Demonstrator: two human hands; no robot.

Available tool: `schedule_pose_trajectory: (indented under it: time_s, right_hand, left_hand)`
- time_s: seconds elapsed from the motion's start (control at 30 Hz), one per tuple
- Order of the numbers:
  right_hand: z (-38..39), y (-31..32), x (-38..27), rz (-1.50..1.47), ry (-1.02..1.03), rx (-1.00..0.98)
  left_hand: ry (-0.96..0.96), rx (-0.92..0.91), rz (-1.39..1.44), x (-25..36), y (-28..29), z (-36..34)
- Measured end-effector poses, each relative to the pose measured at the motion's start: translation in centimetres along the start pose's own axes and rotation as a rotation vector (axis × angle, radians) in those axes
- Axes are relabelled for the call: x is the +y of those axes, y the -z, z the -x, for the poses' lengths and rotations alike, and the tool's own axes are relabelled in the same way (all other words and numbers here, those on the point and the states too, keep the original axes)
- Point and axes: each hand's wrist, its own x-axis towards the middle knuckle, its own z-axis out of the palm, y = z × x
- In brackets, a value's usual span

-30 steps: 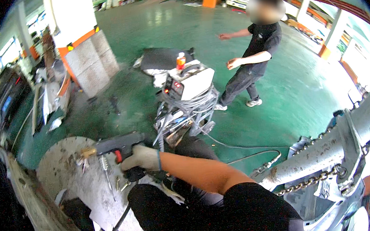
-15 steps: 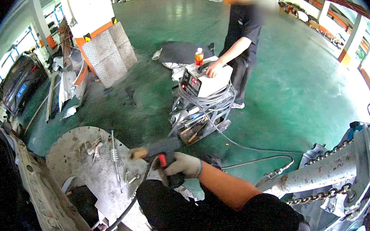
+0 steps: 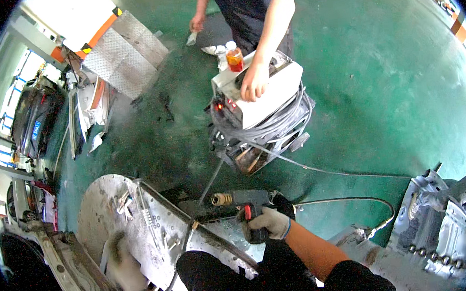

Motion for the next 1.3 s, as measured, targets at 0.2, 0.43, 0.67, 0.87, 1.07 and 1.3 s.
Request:
schedule_pose_trajectory:
  time_s: [0.2, 0.43, 0.67, 0.87, 1.07, 1.3]
  right_hand:
    - [4.0, 7.7, -7.1, -0.021, -0.068, 0.047]
    - [7.4, 12.2, -12.3, -0.257, 0.014, 0.084]
    - [6.3, 14.1, -14.5, -0.252, -0.072, 0.098]
    - [4.7, 14.4, -15.3, -0.215, -0.108, 0.086]
    - [3.8, 14.3, -16.5, -0.213, -0.179, 0.08]
    - [1.8, 14.0, -17.0, -0.092, -0.284, 0.078]
  left_hand:
    - [-0.166, -0.612, -0.068, 13.1, -28.3, -8.1]
    - [-0.633, -0.512, -0.368, 16.6, -46.1, -12.8]
    - [-0.555, -0.641, -0.537, 17.8, -49.1, -14.0]
    - [-0.49, -0.674, -0.467, 18.4, -48.8, -14.4]
    - [-0.451, -0.726, -0.302, 18.0, -48.2, -15.1]
    - [-0.069, -0.631, 0.266, 15.6, -42.8, -16.1]
